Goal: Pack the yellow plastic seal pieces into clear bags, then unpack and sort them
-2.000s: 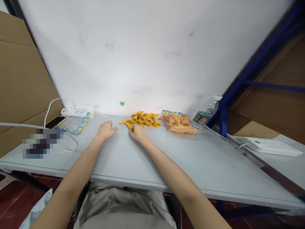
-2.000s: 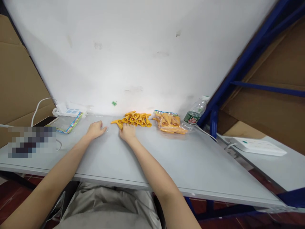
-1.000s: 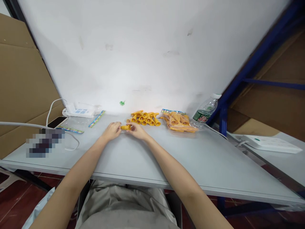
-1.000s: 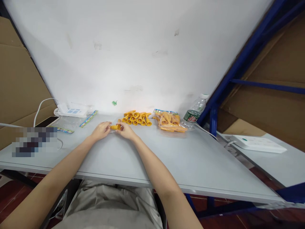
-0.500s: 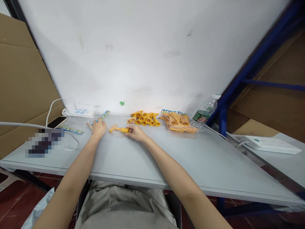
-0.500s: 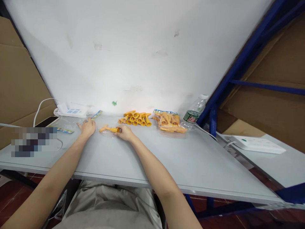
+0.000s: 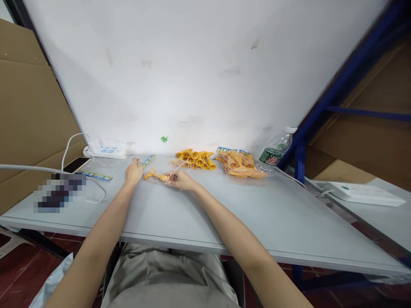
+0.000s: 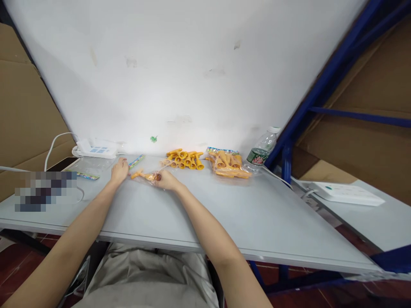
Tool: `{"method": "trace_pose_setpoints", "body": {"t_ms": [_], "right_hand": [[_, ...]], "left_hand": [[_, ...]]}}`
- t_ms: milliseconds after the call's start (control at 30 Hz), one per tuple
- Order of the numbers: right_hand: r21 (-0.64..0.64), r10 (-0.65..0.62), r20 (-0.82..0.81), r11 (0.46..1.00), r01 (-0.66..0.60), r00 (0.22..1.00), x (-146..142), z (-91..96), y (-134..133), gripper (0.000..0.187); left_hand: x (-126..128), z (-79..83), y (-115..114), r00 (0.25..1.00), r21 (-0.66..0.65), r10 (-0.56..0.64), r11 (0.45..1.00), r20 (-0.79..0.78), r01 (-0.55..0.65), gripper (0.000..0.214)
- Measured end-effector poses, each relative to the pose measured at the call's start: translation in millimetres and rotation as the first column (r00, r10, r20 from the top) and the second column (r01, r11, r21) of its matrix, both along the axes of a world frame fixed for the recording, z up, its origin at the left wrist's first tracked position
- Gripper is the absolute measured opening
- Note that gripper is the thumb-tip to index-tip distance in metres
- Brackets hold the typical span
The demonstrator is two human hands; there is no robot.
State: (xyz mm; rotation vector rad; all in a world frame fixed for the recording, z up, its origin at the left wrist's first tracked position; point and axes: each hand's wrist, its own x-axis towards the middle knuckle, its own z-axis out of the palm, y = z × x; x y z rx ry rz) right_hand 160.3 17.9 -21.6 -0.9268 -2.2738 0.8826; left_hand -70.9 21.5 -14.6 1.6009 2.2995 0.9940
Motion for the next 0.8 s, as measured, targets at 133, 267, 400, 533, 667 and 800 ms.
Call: {"method": "trace_pose_setpoints", "body": {"t_ms": [133, 267, 400, 533, 667, 800], "right_hand": [[-0.096, 0.022, -0.072, 0.995, -0.029, 0.997, 1.5, -5.2, 4.9, 0.034], [-0.122, 0.005, -0.083, 0.992, -0.015, 0.997, 2.2, -6.4, 6.7, 0.034], [-0.153, 0.003, -0.108, 0.988, -0.020, 0.994, 1.4, -6.7, 6.4, 0.036], [-0.170, -0.008, -0.134, 0.985, -0.015, 0.991, 2.0, -5.7, 5.5, 0.037], [-0.163, -0.034, -0.150, 0.987, 0.009, 0.988, 3.7, -3.1, 5.1, 0.032], [-0.074, -0.045, -0.192, 0.997, 0.032, 0.980, 5.6, -1.4, 6.2, 0.026]], "left_hand": [[-3.0, -2.4, 0.6, 0.998, 0.089, 0.010, 0.996, 0.057, -0.015, 0.038], [-9.8, -4.4, 3.3, 0.993, 0.076, 0.099, 0.992, 0.062, -0.103, 0.036], [-14.8, -6.8, 7.3, 0.986, 0.056, 0.099, 0.993, 0.136, -0.107, 0.034], [-14.5, -10.0, 10.6, 0.988, 0.067, 0.047, 0.996, 0.145, -0.057, 0.030], [-13.3, -14.4, 13.1, 0.984, 0.075, -0.038, 0.997, 0.174, 0.025, 0.024], [-12.8, -19.9, 15.7, 0.937, 0.117, -0.155, 0.985, 0.313, 0.124, 0.029]]}}
